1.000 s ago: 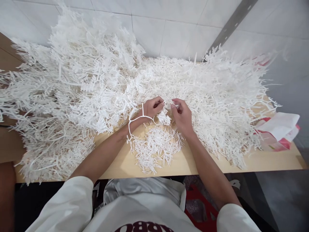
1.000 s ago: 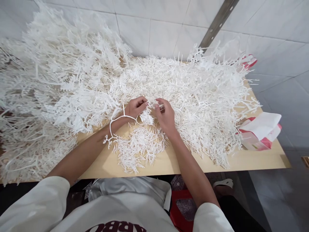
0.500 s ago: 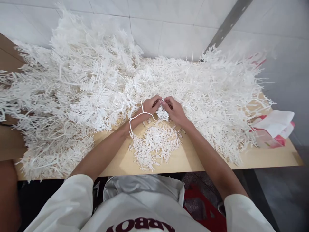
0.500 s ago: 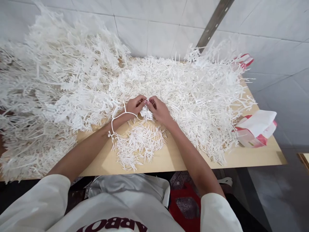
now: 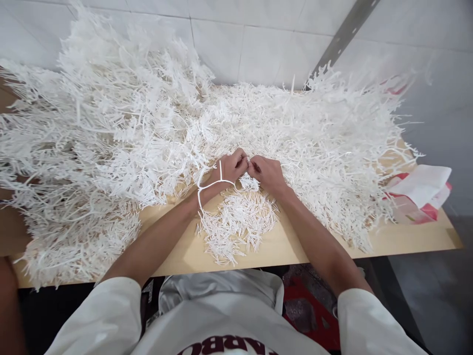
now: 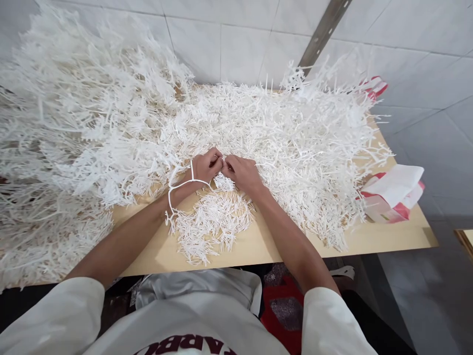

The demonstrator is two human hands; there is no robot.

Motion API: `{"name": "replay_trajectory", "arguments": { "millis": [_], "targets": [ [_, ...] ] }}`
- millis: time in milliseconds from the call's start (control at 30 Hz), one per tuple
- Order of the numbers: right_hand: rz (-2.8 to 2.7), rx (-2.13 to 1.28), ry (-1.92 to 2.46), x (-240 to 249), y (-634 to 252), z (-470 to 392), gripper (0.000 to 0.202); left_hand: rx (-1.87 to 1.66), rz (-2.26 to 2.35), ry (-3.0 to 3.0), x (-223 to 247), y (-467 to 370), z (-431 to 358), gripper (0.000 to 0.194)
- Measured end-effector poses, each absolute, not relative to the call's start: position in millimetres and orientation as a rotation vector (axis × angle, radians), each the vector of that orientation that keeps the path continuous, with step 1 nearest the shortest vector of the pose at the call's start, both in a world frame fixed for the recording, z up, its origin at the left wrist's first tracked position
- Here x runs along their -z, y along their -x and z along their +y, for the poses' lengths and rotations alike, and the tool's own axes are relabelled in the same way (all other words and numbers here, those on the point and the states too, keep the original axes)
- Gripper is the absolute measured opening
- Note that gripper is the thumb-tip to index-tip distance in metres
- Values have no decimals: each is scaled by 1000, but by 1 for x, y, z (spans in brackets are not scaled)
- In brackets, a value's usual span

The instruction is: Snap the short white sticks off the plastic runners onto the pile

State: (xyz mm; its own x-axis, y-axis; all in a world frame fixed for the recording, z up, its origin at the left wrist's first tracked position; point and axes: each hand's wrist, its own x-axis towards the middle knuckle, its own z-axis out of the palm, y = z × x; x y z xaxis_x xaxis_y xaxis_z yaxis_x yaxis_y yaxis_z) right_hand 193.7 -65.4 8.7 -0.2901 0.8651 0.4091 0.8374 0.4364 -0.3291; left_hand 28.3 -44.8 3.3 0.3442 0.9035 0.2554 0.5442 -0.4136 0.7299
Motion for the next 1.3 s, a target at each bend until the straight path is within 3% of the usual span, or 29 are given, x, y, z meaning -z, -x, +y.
{"name": "replay_trajectory", "arguments": {
  "millis": [267, 467, 733, 900, 1100, 1300],
  "targets": [
    [-2131, -11, 1402, -9, -194, -66, 24, -846, 1303, -1980, -9, -34, -51, 10],
    [-2091, -36, 1254, -4, -191, -74, 19, -1008, 1340, -1662, -8, -25, -30, 10],
    [-1498, -280, 1470, -12, -191, -67, 38, -892, 1094, -1891, -7, -19, -37, 26],
    [-1653, -388, 1368, -13, -190, -65, 22, -858, 1117, -1957, -5, -21, -37, 31],
    [-1930, -407, 1307, -15, -191, -67, 26, -851, 1160, -1980, -2, -20, -37, 34],
    [-2032, -166, 1300, -9, -191, -66, 30, -810, 1171, -2042, -7, -21, -41, 21]
  ]
}}
